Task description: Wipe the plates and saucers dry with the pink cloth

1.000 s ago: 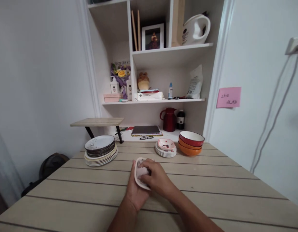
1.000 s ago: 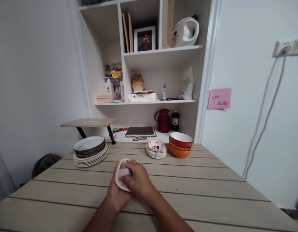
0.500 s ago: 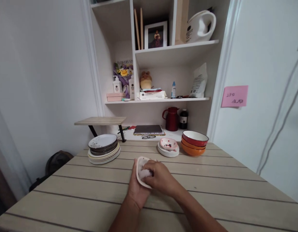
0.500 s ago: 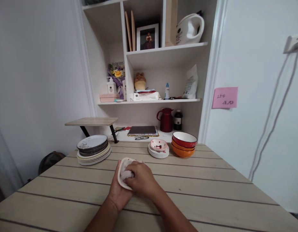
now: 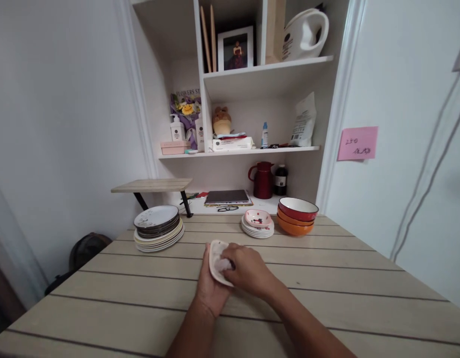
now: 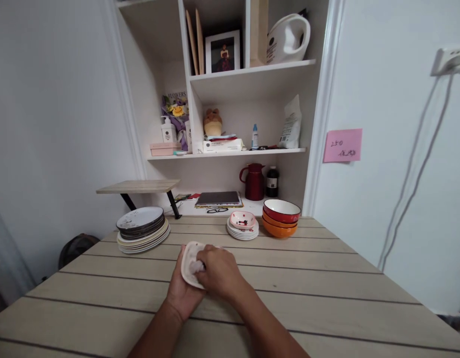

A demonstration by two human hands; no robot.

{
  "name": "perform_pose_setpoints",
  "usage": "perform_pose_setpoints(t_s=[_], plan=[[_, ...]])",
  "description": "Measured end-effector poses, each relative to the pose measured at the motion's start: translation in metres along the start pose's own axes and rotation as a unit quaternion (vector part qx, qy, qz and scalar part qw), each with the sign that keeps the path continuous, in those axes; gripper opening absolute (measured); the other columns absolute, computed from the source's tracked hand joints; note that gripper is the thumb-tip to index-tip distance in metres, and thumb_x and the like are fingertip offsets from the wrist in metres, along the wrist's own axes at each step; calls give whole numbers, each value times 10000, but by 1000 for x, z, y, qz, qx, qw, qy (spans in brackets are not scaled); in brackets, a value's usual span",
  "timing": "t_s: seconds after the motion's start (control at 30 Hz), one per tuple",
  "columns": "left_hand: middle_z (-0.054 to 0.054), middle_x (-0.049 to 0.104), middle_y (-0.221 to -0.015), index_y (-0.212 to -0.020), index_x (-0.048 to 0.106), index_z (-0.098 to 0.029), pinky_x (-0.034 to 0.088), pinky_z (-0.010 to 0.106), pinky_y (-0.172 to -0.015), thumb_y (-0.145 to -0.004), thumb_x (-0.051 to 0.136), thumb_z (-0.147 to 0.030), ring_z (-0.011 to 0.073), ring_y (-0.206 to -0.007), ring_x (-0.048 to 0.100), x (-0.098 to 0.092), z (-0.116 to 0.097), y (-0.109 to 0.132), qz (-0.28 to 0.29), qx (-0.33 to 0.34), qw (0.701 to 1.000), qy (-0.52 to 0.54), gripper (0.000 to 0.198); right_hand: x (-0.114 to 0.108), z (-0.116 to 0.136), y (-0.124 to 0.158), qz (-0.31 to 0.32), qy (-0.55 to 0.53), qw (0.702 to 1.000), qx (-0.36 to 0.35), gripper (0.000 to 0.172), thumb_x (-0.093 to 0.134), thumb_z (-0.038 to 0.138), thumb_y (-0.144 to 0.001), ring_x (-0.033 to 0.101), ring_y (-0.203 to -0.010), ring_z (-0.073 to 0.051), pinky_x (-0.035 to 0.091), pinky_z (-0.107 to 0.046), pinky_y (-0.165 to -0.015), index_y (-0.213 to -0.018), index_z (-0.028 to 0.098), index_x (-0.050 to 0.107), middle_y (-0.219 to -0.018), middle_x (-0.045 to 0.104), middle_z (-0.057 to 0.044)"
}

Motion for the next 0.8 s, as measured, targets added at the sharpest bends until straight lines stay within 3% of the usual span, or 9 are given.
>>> perform_pose_setpoints(t_s=[0.13,0.27,0.33,0.43,0.57,0.67,0.8], plan=[[53,732,-954,-947,700,-154,487,307,-885,-865,573,-437,188,-917,672,-2,2,-1,-4,-30,999,23,321,6,3,-3,-40,-144,987,-51,138,624,185,-727,599,-849,-160,373,-239,-717,-855,215,664,-894,659,-4],[54,734,-976,-969,700,-179,481,353,-896,-864,571,-445,208,-930,671,-3,11,-4,4,-85,996,10,314,5,-8,-6,-136,-104,984,39,125,599,223,-781,594,-893,-180,368,-261,-724,-897,220,645,-952,642,-23],[66,735,-980,-974,700,-175,484,371,-886,-868,562,-451,218,-926,672,-3,13,-5,6,-86,996,-2,327,4,-13,-6,-129,-45,987,87,136,579,273,-807,601,-863,-185,347,-271,-669,-923,235,638,-997,635,-31],[64,738,-930,-941,703,-163,496,349,-850,-866,562,-457,205,-877,678,-3,10,-4,-5,-62,998,-7,335,2,-14,-5,-60,27,992,111,160,558,298,-808,607,-786,-183,303,-276,-599,-935,245,641,-999,634,-43],[52,733,-896,-920,702,-144,499,307,-844,-868,567,-431,180,-846,676,-2,1,-2,-6,-12,1000,4,321,-2,-3,0,3,31,999,33,146,587,246,-753,604,-789,-186,312,-275,-621,-886,226,646,-962,646,-42],[86,722,-997,-972,693,-113,480,312,-914,-873,554,-439,200,-952,663,-2,-3,-2,8,0,1000,11,368,-3,6,3,15,-71,996,-57,123,607,196,-717,588,-862,-185,351,-268,-710,-835,216,635,-929,647,-19],[60,721,-1012,-980,692,-147,466,298,-936,-875,556,-417,183,-964,660,-3,3,-5,30,-44,998,24,321,2,5,0,-50,-223,970,-84,321,563,103,-695,561,-956,-173,374,-254,-796,-991,222,601,-1036,633,-16]])
Point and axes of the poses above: each hand's wrist, its own y-axis away from the middle knuckle, its own x-axis out of the palm, z = x × y, the point moved 3 cm from there along -y, towards the middle knuckle
